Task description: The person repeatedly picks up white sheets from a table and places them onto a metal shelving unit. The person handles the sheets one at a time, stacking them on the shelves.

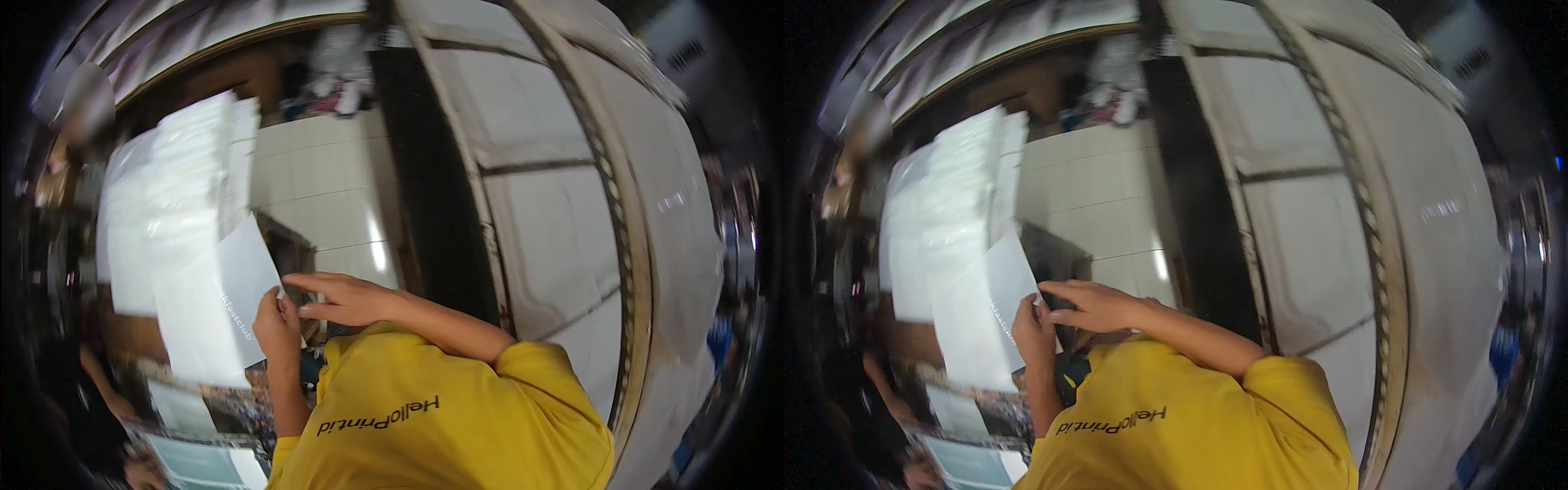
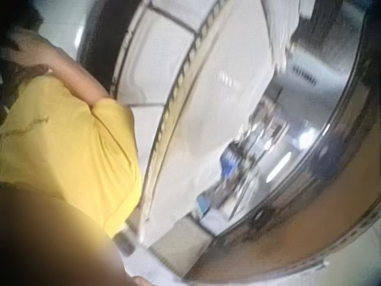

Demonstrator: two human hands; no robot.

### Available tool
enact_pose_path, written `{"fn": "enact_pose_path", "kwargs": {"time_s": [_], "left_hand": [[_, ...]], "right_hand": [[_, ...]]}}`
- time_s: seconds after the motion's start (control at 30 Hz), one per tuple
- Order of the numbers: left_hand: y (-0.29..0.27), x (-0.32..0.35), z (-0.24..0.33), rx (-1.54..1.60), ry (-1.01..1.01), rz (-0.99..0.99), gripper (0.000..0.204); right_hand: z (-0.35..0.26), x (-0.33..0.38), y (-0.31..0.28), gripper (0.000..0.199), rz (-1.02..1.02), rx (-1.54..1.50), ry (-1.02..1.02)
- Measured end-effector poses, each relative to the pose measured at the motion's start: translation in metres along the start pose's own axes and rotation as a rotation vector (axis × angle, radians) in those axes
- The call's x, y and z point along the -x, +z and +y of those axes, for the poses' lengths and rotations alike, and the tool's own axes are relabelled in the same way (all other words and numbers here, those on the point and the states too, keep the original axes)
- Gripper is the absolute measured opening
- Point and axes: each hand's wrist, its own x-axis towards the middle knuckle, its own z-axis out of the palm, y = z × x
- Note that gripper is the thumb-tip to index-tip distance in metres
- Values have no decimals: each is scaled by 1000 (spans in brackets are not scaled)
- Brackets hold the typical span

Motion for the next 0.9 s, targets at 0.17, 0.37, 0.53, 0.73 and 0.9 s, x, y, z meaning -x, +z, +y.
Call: {"fn": "enact_pose_path", "kwargs": {"time_s": [0.17, 0.37, 0.53, 0.73, 0.9], "left_hand": [[43, -8, 49, 252, 332, -214, 31], [37, -28, 84, 396, 513, -409, 38], [44, -25, 45, 251, 424, -370, 29], [58, 3, -23, 49, 298, -503, 24], [64, 8, -41, 41, 225, -584, 24]], "right_hand": [[18, 14, -33, 32, 297, 4, 121], [62, 108, -148, 24, 904, 246, -36], [63, 282, -242, 30, 1353, 163, 412], [144, 513, -249, 31, 1864, 183, 572], [212, 627, -224, 32, 2029, 146, 590]]}}
